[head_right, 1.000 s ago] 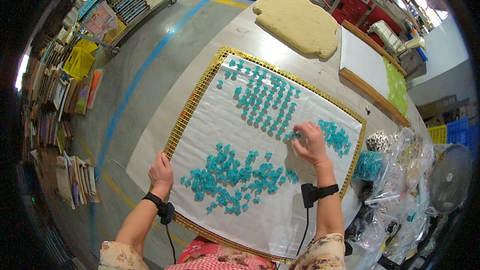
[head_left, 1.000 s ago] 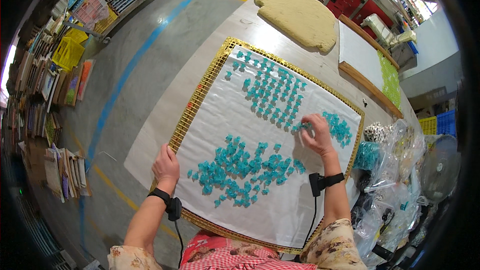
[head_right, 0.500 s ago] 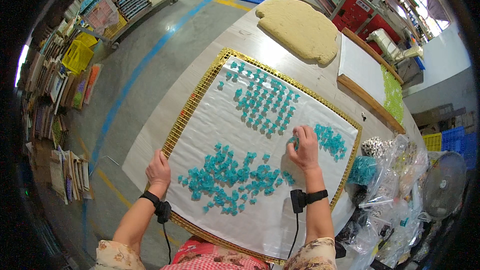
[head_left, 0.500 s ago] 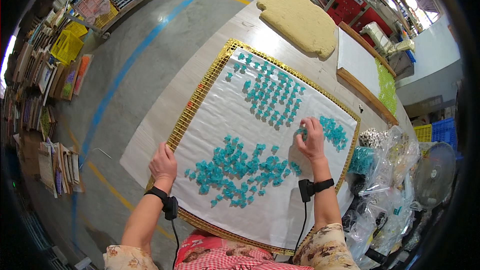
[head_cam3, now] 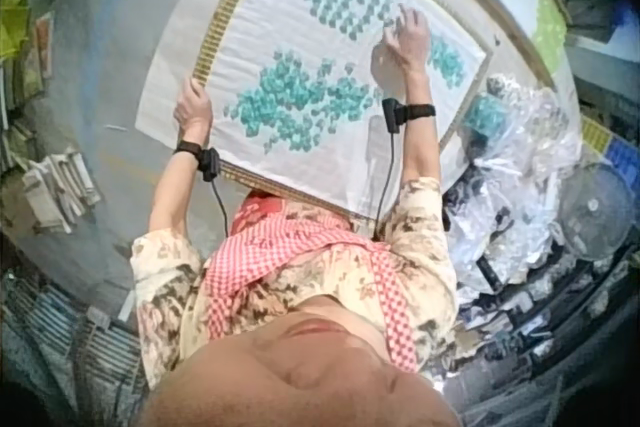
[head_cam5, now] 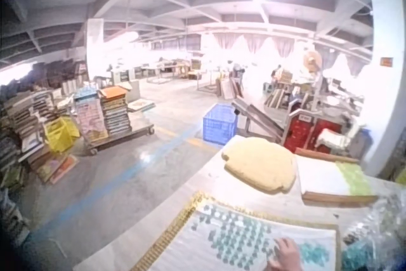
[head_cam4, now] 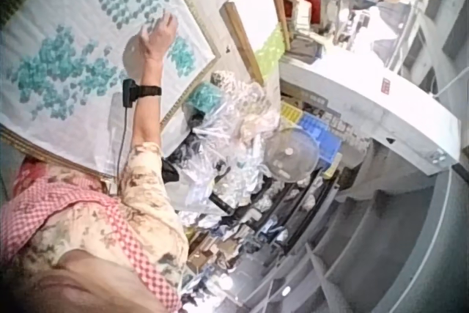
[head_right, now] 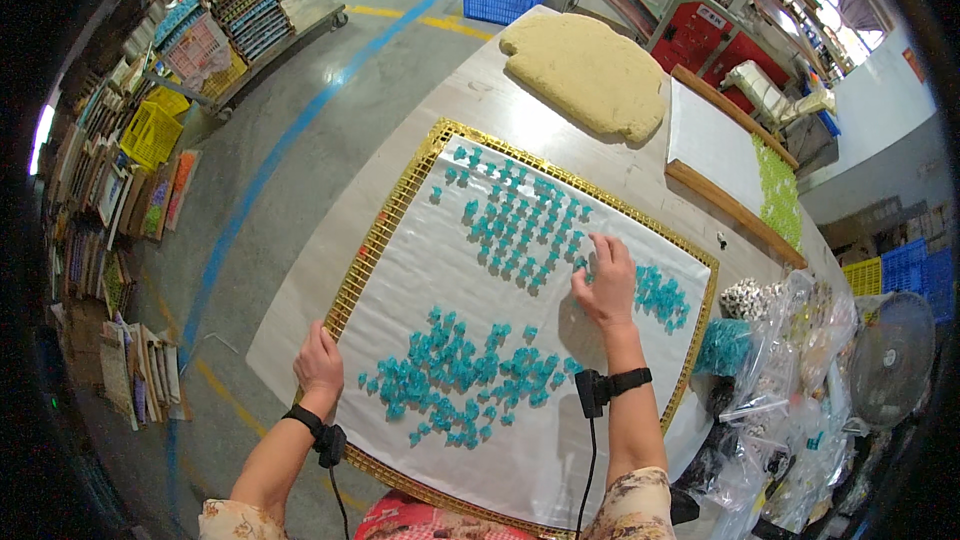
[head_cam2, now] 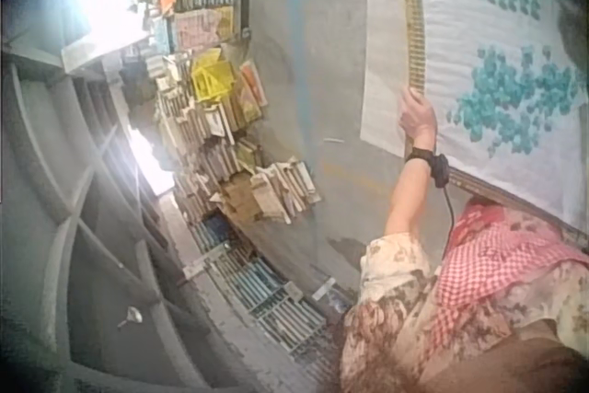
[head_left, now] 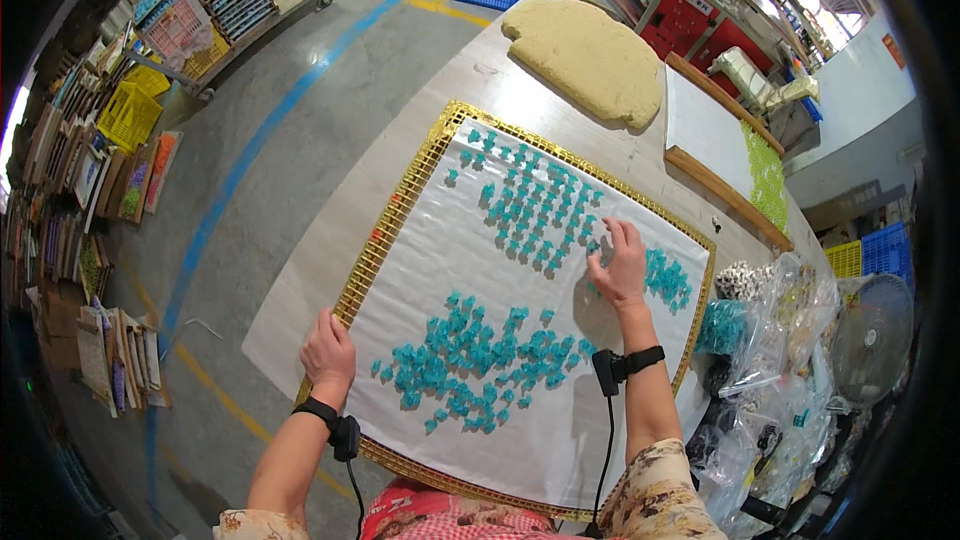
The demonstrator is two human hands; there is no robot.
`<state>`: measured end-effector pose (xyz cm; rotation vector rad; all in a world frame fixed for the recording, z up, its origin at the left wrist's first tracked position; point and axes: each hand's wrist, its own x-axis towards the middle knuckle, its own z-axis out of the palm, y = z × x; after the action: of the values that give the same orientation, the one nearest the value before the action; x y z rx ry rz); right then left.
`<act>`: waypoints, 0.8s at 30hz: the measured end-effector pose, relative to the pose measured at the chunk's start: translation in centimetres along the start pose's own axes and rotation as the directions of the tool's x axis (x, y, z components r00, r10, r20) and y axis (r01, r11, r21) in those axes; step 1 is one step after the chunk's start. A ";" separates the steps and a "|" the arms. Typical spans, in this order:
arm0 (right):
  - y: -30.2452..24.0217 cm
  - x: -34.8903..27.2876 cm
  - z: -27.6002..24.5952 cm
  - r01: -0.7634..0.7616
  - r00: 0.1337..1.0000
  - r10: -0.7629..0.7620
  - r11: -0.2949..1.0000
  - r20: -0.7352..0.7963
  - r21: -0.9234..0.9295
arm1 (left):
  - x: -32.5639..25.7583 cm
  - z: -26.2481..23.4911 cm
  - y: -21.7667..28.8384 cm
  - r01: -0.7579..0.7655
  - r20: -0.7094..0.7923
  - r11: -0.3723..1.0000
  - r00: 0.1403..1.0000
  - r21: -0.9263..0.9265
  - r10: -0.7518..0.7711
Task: Arranging small star-shaped plastic components on a tray and then collecting them into a container.
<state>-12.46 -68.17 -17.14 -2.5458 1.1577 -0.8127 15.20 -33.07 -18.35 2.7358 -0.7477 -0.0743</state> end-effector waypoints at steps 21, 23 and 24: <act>3.6 7.6 2.5 -0.062 0.986 0.025 0.972 0.165 0.225 | 0.2 -0.6 0.3 0.002 0.030 1.000 1.000 -0.012 -0.001; 3.8 6.7 1.5 -0.062 0.981 0.003 0.953 0.194 0.295 | 0.1 -0.6 0.1 0.008 0.042 1.000 0.999 -0.027 -0.007; 3.7 6.2 1.1 0.003 0.981 -0.057 0.960 0.186 0.280 | 0.1 -0.5 0.1 0.016 0.061 1.000 0.998 -0.013 -0.016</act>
<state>-10.83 -75.27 -17.22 -2.3521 0.8786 -0.6651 15.35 -33.06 -17.85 2.7381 -0.7389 -0.1659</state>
